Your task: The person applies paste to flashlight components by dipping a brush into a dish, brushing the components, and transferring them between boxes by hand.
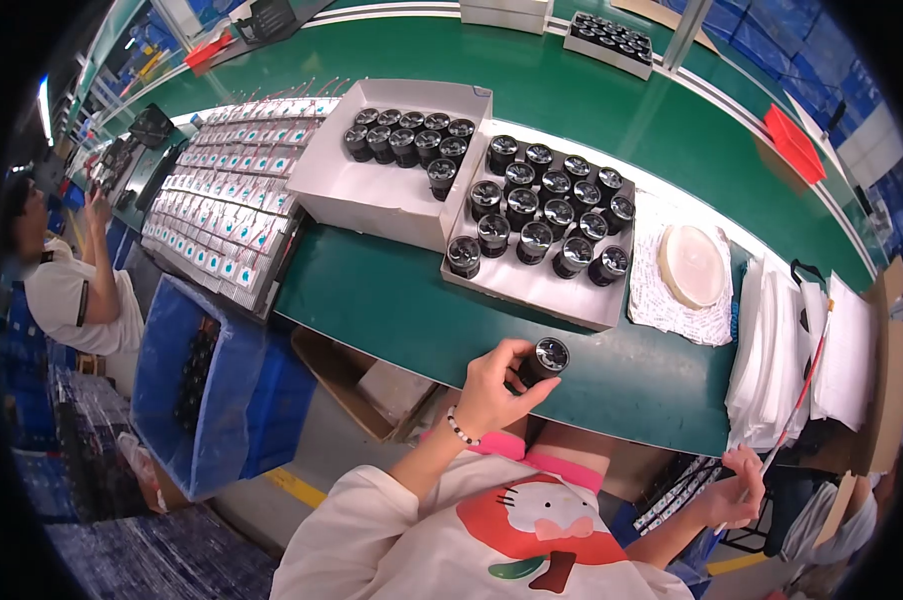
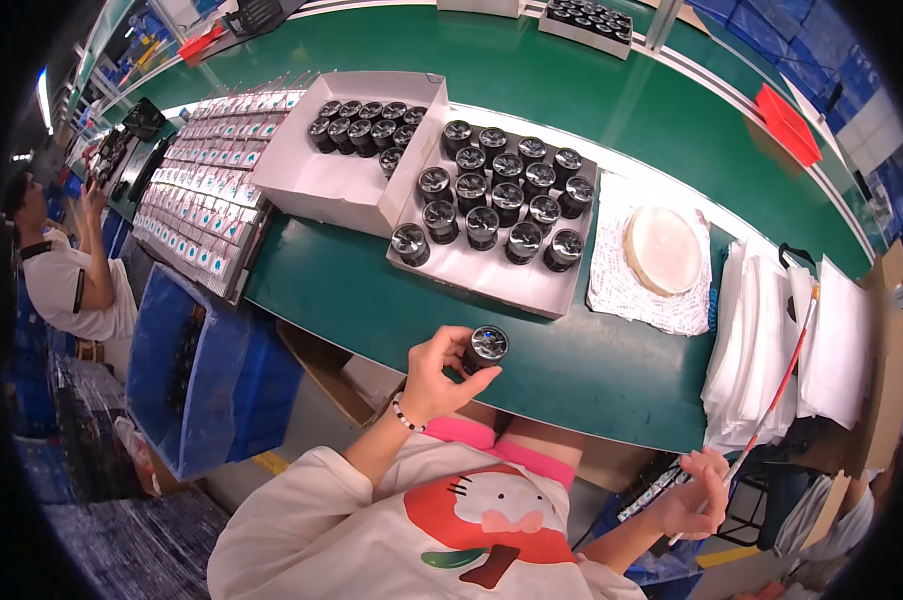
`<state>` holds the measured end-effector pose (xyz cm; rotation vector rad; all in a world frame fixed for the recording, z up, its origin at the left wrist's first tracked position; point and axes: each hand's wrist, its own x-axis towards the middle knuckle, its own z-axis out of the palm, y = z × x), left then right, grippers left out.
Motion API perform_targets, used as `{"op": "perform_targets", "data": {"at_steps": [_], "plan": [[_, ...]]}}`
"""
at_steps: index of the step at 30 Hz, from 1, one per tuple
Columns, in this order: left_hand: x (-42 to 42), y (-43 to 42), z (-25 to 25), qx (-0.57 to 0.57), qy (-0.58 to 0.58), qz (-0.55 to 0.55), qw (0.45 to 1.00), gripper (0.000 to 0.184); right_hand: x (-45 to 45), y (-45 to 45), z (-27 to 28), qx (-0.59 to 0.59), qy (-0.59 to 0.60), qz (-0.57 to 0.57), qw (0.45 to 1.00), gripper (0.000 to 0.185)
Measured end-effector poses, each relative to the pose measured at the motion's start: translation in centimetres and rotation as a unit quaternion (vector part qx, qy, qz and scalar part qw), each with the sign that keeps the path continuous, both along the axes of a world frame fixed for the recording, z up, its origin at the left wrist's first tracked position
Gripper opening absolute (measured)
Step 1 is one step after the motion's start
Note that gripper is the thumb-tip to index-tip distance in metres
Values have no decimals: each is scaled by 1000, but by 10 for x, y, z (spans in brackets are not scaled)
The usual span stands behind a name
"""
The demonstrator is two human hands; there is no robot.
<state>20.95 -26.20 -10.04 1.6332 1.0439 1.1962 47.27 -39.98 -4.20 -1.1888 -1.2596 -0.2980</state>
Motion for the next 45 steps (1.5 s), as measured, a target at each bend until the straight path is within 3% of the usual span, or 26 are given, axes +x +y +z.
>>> {"op": "perform_targets", "data": {"at_steps": [10, 14, 18, 32, 39, 45], "plan": [[2, -2, -2, 13, 19, 8, 1000, 35, -14, -30, 2, 16, 1, -54, 998, 61], [4, -3, -3, 2, 1, 0, 1000, 34, -25, -33, 8, 77, 82, -111, 987, 72], [5, -5, 0, 2, -2, 3, 1000, 34, -16, -41, 4, 148, 94, -29, 984, 76], [5, -7, 0, 17, 2, 3, 1000, 36, -30, -31, 14, 64, 30, -169, 983, 69], [6, -6, -2, 25, -18, 22, 999, 37, -25, -21, 7, 74, 37, -122, 989, 61], [8, -9, 0, 22, 31, 31, 999, 34, -12, -26, 5, 75, 34, -127, 988, 61]]}}
